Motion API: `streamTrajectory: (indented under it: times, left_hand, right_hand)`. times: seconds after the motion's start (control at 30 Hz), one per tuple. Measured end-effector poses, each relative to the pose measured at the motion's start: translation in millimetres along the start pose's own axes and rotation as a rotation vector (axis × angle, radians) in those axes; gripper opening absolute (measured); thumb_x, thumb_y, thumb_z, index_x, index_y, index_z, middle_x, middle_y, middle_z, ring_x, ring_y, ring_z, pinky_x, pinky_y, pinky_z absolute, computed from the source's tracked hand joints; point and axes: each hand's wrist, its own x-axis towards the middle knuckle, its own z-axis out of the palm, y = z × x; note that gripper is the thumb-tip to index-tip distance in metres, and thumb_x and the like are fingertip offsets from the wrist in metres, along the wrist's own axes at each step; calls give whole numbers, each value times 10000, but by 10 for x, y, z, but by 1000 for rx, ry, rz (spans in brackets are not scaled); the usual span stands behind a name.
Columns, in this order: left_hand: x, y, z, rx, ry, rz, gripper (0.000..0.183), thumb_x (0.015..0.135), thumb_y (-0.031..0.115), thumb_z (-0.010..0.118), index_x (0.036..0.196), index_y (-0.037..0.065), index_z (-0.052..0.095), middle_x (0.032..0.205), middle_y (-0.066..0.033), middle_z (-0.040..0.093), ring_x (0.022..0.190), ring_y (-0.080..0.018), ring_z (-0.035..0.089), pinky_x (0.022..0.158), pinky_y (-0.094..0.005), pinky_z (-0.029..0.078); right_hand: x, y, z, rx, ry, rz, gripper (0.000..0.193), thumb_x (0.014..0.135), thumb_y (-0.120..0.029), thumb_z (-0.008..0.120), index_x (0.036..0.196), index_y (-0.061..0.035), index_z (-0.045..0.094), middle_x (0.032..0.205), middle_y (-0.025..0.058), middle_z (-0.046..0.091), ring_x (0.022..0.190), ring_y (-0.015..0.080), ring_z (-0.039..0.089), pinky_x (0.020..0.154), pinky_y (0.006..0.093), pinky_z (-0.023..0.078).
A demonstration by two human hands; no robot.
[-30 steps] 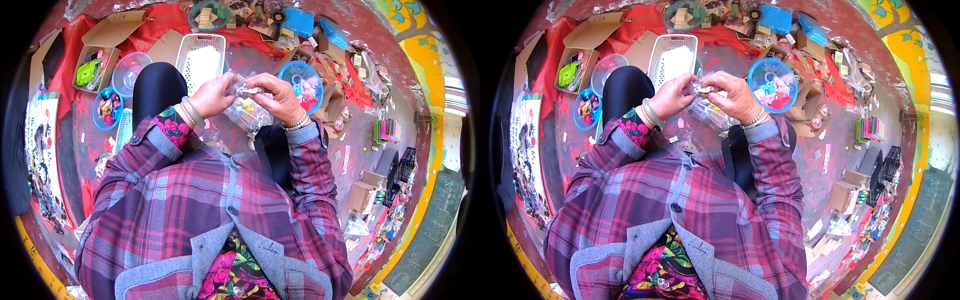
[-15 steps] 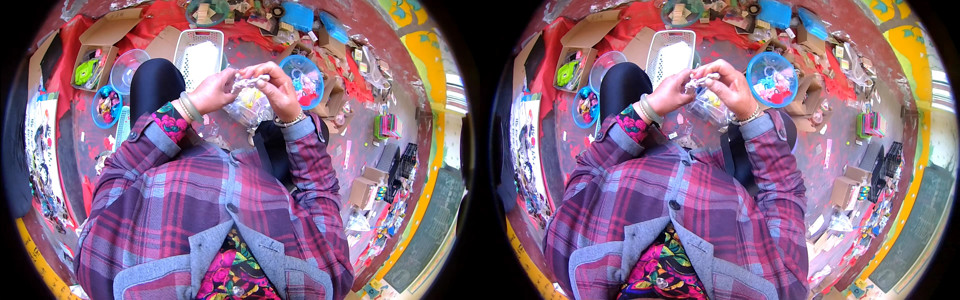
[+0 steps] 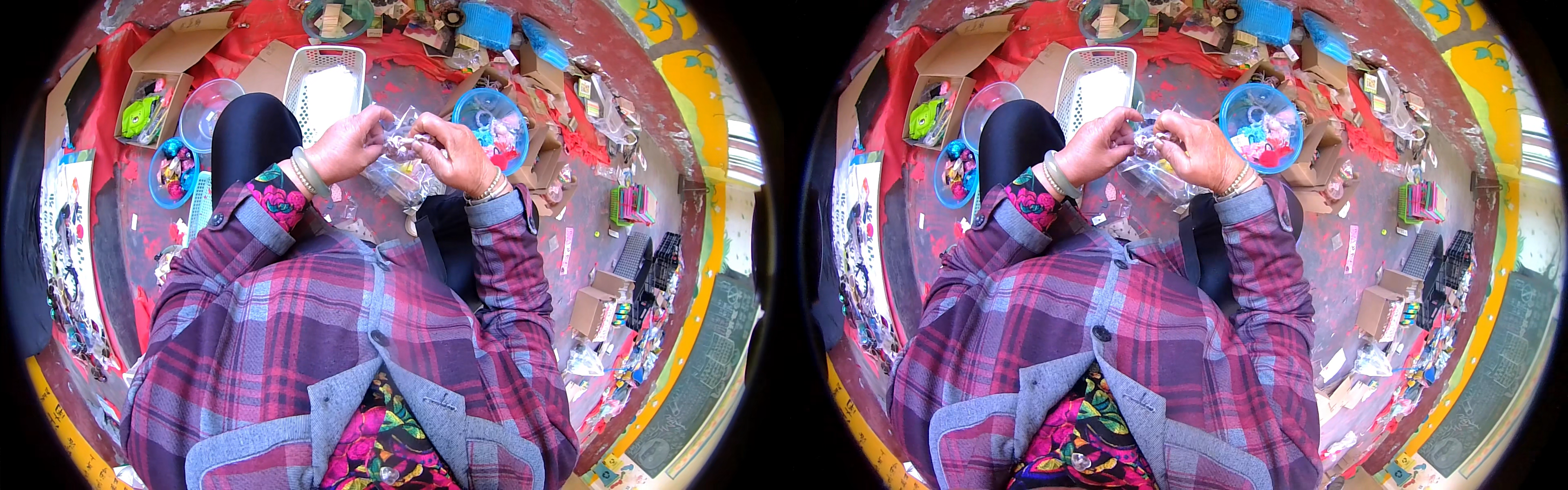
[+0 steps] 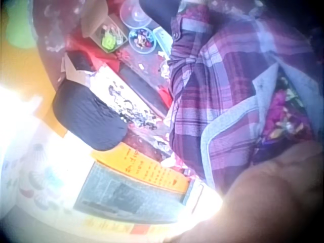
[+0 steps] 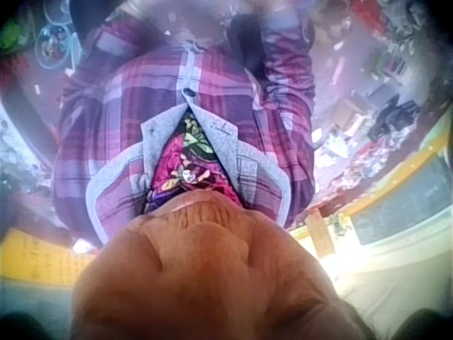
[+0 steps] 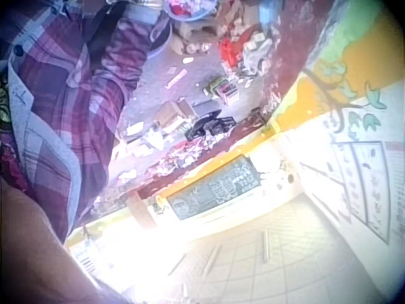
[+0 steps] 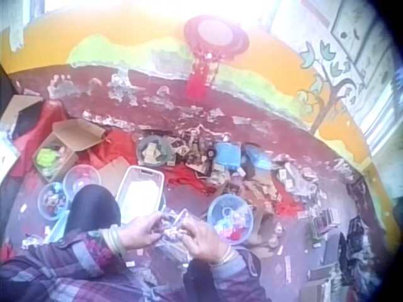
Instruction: The person sits on the floor and sorts small colorful craft items, such as beads and plastic shapes, from a blue bowl into a clear plastic bag. They handle the items one by one, picking them up and placing them into the bag.
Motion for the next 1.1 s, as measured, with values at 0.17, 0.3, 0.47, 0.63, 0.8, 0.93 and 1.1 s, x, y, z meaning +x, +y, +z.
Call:
streamTrajectory:
  times: [0.17,0.3,0.47,0.63,0.8,0.93,1.1]
  left_hand:
    - [10,-4,16,93,14,39,329,772,-3,575,1084,43,479,742,-78,587,689,-194,595,634,-297,474]
    - [-5,-12,30,163,40,95,314,781,14,573,1082,52,490,798,-114,609,773,-256,622,691,-328,487]
    - [-5,31,41,174,38,104,305,793,3,555,1088,52,492,895,-135,624,835,-266,630,728,-335,490]
    - [-3,-21,61,63,84,69,278,816,-19,529,1088,30,489,914,-135,631,860,-226,632,742,-308,493]
    - [16,-4,11,-15,139,50,267,830,-24,514,1093,18,492,877,-102,626,850,-181,621,745,-292,494]
    - [31,-5,-45,-211,121,47,265,847,0,489,1110,32,495,864,-68,618,835,-117,604,604,-227,470]
    - [34,151,-265,-724,55,-133,278,860,68,498,1136,29,483,856,-64,605,782,-100,600,449,-147,349]
  right_hand:
    - [-22,2,129,-161,28,-90,118,812,-164,567,911,-107,539,775,119,575,680,328,585,565,403,457]
    - [-24,0,162,-352,-31,-88,142,811,-145,572,942,-101,540,773,105,568,678,315,573,559,391,453]
    - [-41,9,147,-542,-152,-69,211,794,-161,599,989,-115,533,800,89,583,684,298,592,567,381,476]
    - [-21,15,193,-226,46,-46,311,740,-142,653,1015,-101,514,832,112,581,734,281,607,609,363,491]
    - [-34,26,105,-272,92,-86,358,700,-77,677,1016,-81,509,861,104,578,790,278,587,667,349,483]
    - [-16,53,33,-173,356,-51,498,665,-116,710,1111,-75,493,1007,85,577,923,247,564,762,326,469]
    - [-49,57,-113,620,59,255,687,674,-153,746,1255,-40,399,1206,126,497,1085,189,504,870,313,436]
